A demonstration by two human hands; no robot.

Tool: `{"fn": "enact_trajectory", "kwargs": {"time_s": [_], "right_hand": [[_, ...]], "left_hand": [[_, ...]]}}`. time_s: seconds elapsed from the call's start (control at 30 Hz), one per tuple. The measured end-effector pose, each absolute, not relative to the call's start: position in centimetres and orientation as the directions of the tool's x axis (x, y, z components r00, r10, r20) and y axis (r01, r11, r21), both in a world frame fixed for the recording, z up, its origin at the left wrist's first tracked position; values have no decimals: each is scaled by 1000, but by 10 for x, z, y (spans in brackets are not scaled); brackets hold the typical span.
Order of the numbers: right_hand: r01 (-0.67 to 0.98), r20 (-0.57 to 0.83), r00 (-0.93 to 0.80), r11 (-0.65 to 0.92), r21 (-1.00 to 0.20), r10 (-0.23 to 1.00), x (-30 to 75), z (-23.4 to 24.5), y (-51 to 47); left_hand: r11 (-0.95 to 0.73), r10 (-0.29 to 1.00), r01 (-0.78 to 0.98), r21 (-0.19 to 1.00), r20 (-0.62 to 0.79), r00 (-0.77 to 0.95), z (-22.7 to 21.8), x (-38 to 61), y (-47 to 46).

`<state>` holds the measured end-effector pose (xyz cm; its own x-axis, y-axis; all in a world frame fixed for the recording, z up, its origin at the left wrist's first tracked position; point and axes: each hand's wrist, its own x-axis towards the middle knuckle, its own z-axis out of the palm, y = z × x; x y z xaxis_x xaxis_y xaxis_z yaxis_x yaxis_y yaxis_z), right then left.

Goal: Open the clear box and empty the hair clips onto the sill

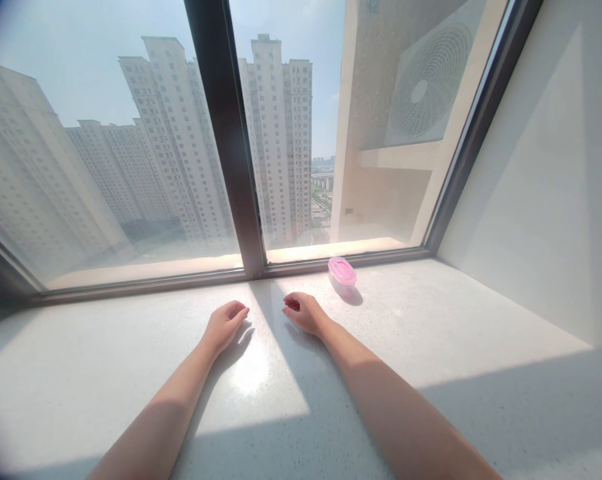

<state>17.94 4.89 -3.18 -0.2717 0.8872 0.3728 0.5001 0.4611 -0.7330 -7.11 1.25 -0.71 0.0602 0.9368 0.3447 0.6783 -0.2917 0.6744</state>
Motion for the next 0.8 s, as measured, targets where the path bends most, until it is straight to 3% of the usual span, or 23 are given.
{"fn": "enact_trajectory", "kwargs": {"time_s": [0.47, 0.67, 0.8], "right_hand": [[560, 475, -248, 525, -641, 844, 184, -26, 51], [678, 642, 35, 454, -578, 766, 213, -9, 63], [817, 749, 343, 213, -535, 567, 239, -6, 70]], "left_hand": [[-304, 931, 686, 661, 357, 68, -6, -72, 12], [-303, 932, 685, 663, 357, 68, -7, -72, 13], [-299, 934, 682, 667, 351, 66, -8, -72, 13]]}}
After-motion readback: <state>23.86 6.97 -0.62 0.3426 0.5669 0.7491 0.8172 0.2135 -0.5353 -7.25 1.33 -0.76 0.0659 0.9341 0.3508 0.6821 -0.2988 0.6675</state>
